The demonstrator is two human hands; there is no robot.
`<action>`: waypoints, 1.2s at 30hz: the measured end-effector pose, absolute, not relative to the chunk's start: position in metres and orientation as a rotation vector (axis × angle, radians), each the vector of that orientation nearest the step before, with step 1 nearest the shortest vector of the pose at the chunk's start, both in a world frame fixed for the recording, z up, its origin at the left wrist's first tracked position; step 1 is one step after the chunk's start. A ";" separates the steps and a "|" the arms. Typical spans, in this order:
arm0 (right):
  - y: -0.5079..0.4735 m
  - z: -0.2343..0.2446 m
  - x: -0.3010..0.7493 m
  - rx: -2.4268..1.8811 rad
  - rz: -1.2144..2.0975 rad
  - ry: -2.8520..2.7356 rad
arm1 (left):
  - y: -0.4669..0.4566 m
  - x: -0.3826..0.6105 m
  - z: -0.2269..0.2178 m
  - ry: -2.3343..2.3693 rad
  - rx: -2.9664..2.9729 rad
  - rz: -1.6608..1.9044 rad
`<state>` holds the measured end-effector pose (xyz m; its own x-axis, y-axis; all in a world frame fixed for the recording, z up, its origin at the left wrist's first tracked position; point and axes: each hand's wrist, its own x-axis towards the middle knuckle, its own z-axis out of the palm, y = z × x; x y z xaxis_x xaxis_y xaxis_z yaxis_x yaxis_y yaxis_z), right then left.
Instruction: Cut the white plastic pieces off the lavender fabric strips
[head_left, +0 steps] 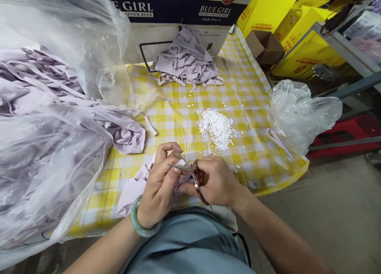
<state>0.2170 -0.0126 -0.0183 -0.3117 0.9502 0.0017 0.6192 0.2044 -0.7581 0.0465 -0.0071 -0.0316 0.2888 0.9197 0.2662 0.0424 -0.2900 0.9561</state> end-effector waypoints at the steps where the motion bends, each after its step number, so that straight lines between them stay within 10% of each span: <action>1: -0.013 -0.018 0.217 -1.460 0.925 -2.007 | -0.008 0.046 -0.032 0.903 1.607 1.151; 29: -0.020 -0.042 0.297 -1.829 1.025 -1.497 | 0.012 0.092 -0.026 0.603 2.069 0.598; 36: -0.026 -0.046 0.281 -1.814 0.970 -1.601 | 0.035 0.003 -0.034 1.366 2.136 0.756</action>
